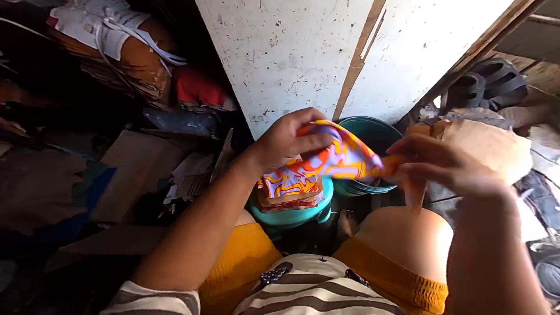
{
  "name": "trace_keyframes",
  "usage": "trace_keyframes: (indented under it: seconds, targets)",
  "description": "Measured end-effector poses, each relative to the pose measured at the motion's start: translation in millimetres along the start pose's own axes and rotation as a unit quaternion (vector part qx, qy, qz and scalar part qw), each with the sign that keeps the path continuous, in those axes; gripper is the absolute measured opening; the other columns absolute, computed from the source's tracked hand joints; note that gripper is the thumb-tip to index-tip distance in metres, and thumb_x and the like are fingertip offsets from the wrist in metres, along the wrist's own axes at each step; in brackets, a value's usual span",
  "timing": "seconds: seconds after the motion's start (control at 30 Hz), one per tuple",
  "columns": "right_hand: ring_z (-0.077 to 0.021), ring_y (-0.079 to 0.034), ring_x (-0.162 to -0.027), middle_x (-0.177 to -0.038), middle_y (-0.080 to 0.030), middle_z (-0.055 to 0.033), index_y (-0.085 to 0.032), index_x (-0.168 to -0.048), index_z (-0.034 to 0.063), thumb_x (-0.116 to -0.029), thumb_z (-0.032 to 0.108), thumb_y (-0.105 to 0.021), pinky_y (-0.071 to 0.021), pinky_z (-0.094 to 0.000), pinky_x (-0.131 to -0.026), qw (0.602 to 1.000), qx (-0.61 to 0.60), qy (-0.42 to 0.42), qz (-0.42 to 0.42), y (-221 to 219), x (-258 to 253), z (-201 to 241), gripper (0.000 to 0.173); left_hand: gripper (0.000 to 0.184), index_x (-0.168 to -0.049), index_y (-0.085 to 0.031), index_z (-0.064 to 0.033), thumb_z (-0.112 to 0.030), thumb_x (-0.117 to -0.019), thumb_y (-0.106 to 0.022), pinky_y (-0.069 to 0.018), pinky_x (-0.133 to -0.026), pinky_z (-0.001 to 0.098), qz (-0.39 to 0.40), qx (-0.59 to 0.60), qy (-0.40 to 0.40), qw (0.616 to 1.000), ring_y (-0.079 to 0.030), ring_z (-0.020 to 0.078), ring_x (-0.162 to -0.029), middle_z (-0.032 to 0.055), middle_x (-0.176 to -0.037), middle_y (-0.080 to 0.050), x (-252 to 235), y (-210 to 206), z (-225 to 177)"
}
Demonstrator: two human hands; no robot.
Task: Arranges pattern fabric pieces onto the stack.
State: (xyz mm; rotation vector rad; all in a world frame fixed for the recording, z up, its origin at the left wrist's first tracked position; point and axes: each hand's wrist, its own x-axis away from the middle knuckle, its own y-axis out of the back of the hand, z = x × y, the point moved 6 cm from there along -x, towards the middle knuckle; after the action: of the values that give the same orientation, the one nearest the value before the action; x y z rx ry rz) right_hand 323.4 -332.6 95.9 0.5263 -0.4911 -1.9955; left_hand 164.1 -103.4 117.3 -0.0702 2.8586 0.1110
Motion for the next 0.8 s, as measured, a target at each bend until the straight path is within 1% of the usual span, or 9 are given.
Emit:
trace_keyframes:
  seconds: [0.07, 0.1, 0.17, 0.23, 0.33, 0.47, 0.6, 0.67, 0.8]
  targets:
    - [-0.0124, -0.068, -0.106, -0.12, -0.068, -0.0004, -0.06, -0.128, 0.0134, -0.0859, 0.042, -0.073, -0.0592, -0.0339, -0.089, 0.998, -0.058, 0.019, 0.016, -32, -11, -2, 0.052, 0.014, -0.105, -0.064, -0.002, -0.005, -0.0926, -0.07, -0.0586, -0.069, 0.0217, 0.105, -0.099, 0.0, 0.99, -0.068, 0.0047, -0.075, 0.0016, -0.085, -0.071, -10, -19, -18]
    - [-0.0131, -0.066, -0.111, -0.124, -0.066, 0.001, -0.057, -0.131, 0.0167, -0.088, 0.049, -0.073, -0.0579, -0.0342, -0.093, 0.988, -0.129, 0.072, 0.035, -49, -20, 7, 0.056, 0.013, -0.103, -0.068, -0.0033, -0.011, -0.0925, -0.073, -0.0564, -0.07, 0.021, 0.148, -0.171, -0.005, 0.974, -0.066, 0.0035, -0.076, 0.0003, -0.085, -0.071, -15, -29, -24]
    - [-0.0072, -0.065, -0.102, -0.115, -0.066, 0.0059, -0.053, -0.131, 0.0222, -0.09, 0.053, -0.072, -0.0583, -0.028, -0.084, 0.948, -0.269, 0.147, 0.09, -81, -36, 27, 0.055, 0.011, -0.095, -0.071, -0.0071, -0.018, -0.0935, -0.074, -0.0498, -0.065, 0.019, 0.195, -0.262, -0.011, 0.945, -0.06, 0.0012, -0.071, -0.0031, -0.078, -0.067, -23, -42, -30]
    - [-0.0053, -0.067, -0.097, -0.11, -0.068, 0.0064, -0.055, -0.129, 0.0229, -0.09, 0.051, -0.074, -0.0585, -0.026, -0.081, 0.906, -0.364, 0.157, 0.148, -100, -44, 34, 0.051, 0.01, -0.091, -0.071, -0.0077, -0.017, -0.0943, -0.073, -0.0481, -0.062, 0.0195, 0.206, -0.295, 0.002, 0.933, -0.058, 0.0017, -0.067, -0.0026, -0.074, -0.064, -23, -41, -39]
    - [-0.0049, -0.069, -0.094, -0.105, -0.073, 0.0049, -0.063, -0.119, 0.0209, -0.0925, 0.033, -0.076, -0.0593, -0.0253, -0.082, 0.893, -0.369, 0.163, 0.199, -110, -47, 28, 0.032, 0.013, -0.089, -0.069, -0.009, -0.02, -0.0942, -0.073, -0.0478, -0.061, 0.0197, 0.155, -0.347, 0.007, 0.925, -0.058, 0.0012, -0.066, -0.0033, -0.072, -0.063, -16, -22, -55]
    - [-0.0058, -0.071, -0.092, -0.101, -0.075, 0.0036, -0.069, -0.109, 0.0135, -0.0923, 0.013, -0.071, -0.06, -0.0271, -0.085, 0.919, -0.311, 0.089, 0.225, -133, -47, -2, 0.017, 0.012, -0.09, -0.069, -0.0109, -0.022, -0.0946, -0.072, -0.0502, -0.058, 0.0173, 0.093, -0.341, 0.009, 0.935, -0.06, -0.0004, -0.063, -0.0053, -0.071, -0.064, 2, 5, -71]
    - [-0.0033, -0.07, -0.096, -0.104, -0.075, 0.0066, -0.069, -0.115, 0.0092, -0.0911, 0.01, -0.071, -0.0592, -0.0269, -0.089, 0.928, -0.264, 0.01, 0.262, -155, -37, -47, 0.024, 0.008, -0.095, -0.069, -0.0091, -0.014, -0.0993, -0.063, -0.0569, -0.061, 0.0162, 0.048, -0.285, -0.008, 0.957, -0.066, -0.0004, -0.068, -0.0054, -0.077, -0.069, 23, 32, -85]
    - [-0.0015, -0.07, -0.089, -0.097, -0.075, 0.0064, -0.07, -0.112, 0.008, -0.0874, 0.009, -0.073, -0.0598, -0.0254, -0.084, 0.936, -0.212, -0.049, 0.275, -160, -27, -68, 0.025, 0.009, -0.097, -0.069, -0.0094, -0.01, -0.1002, -0.06, -0.0589, -0.064, 0.017, 0.018, -0.276, -0.02, 0.961, -0.067, 0.0005, -0.071, -0.0057, -0.081, -0.07, 38, 50, -93]
    - [-0.0026, -0.066, -0.08, -0.09, -0.071, 0.0014, -0.069, -0.107, 0.0029, -0.0885, 0.011, -0.073, -0.0573, -0.0267, -0.077, 0.937, -0.111, -0.123, 0.307, -159, -13, -100, 0.021, 0.012, -0.099, -0.068, -0.0205, -0.014, -0.1003, -0.058, -0.0596, -0.065, 0.0151, -0.094, -0.299, -0.019, 0.95, -0.067, -0.0045, -0.073, -0.0155, -0.084, -0.07, 78, 96, -105]
